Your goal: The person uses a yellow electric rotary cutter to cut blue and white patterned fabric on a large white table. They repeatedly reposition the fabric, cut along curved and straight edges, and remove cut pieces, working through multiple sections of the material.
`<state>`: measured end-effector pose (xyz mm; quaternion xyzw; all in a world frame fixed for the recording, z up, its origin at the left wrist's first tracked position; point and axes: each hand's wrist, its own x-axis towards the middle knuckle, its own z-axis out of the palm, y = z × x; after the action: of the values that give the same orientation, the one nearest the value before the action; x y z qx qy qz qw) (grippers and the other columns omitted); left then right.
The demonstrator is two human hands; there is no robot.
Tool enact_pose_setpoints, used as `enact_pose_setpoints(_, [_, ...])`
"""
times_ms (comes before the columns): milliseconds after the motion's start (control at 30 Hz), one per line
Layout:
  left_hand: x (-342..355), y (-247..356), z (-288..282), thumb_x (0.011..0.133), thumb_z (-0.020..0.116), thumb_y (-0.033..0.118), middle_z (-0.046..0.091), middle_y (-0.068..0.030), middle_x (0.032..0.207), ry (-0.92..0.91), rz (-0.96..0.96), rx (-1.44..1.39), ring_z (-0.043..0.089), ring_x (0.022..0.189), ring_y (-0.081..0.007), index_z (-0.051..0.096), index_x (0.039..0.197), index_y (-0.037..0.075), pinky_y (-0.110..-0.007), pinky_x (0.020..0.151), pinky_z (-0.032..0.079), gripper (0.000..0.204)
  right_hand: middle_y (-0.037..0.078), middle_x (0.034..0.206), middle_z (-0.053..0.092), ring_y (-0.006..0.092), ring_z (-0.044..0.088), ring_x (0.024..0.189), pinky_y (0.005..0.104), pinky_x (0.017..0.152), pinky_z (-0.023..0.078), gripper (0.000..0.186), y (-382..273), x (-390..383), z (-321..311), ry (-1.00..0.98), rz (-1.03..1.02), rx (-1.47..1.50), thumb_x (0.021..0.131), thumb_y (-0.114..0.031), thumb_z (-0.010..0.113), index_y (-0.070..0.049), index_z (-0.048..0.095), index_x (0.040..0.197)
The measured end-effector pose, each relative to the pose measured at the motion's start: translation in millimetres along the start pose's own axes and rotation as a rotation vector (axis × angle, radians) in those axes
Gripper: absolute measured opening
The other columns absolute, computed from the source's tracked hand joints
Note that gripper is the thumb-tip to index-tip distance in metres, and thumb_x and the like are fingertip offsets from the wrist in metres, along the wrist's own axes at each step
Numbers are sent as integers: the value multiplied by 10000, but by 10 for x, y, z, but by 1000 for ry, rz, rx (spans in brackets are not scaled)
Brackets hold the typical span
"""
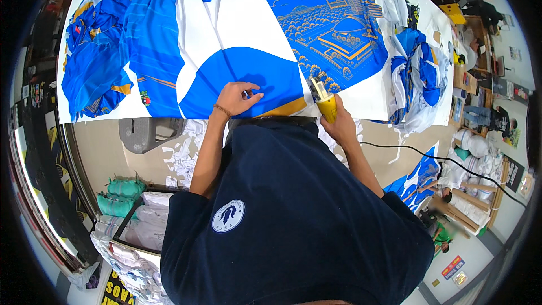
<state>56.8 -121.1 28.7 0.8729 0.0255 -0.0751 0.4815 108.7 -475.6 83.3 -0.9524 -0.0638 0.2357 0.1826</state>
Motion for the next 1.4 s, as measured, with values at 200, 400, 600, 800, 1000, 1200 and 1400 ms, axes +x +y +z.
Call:
enact_pose_setpoints(200, [-33, -56, -74, 855, 810, 342, 754, -107, 815, 65, -41, -47, 699, 651, -189, 799, 1022, 57, -314, 647, 566, 330, 276, 1025, 713, 501, 689, 964, 573, 822, 551, 868, -212, 244, -39, 18, -10, -11, 783, -283, 753, -184, 324, 1531])
enact_pose_setpoints(400, [-19, -98, -165, 861, 821, 311, 770, -123, 863, 74, -49, -53, 719, 683, -176, 795, 1045, 49, -303, 665, 579, 321, 265, 1057, 716, 498, 683, 998, 569, 838, 552, 876, -433, 546, -99, 19, -19, 31, 764, -297, 754, -201, 337, 1528])
enact_pose_setpoints(600, [16, -113, -193, 860, 813, 311, 756, -115, 829, 98, -37, -83, 700, 669, -187, 792, 1042, 42, -316, 649, 568, 326, 281, 1098, 712, 500, 678, 1037, 566, 873, 548, 867, -732, 889, -240, -22, -13, -3, 780, -322, 738, -199, 333, 1537])
enact_pose_setpoints(800, [57, -161, -212, 869, 809, 295, 751, -113, 823, 125, -15, -97, 705, 674, -192, 788, 1057, 50, -320, 643, 568, 310, 317, 1135, 694, 523, 664, 1056, 573, 889, 540, 871, -1047, 1299, -254, 19, -56, -33, 794, -309, 770, -152, 344, 1538])
enact_pose_setpoints(1000, [68, -152, -278, 876, 802, 290, 752, -117, 834, 131, -25, -103, 708, 672, -200, 786, 1057, 51, -325, 640, 570, 301, 304, 1138, 695, 513, 662, 1074, 573, 912, 539, 846, -1455, 1753, -337, 23, -89, -33, 753, -323, 762, -159, 372, 1485])
enact_pose_setpoints(1200, [43, -212, -328, 880, 799, 288, 750, -119, 848, 167, -11, -107, 721, 690, -212, 781, 1066, 50, -331, 646, 575, 302, 300, 1191, 680, 510, 653, 1110, 562, 936, 538, 828, -1669, 2375, -265, 33, -128, -41, 746, -340, 766, -144, 383, 1453])
enact_pose_setpoints(1400, [20, -171, -389, 881, 790, 297, 749, -116, 837, 188, -40, -136, 708, 678, -207, 787, 1045, 48, -327, 640, 567, 298, 275, 1220, 674, 484, 656, 1134, 558, 951, 536, 813, -2000, 2814, -279, 56, -160, -41, 748, -352, 789, -138, 402, 1430])
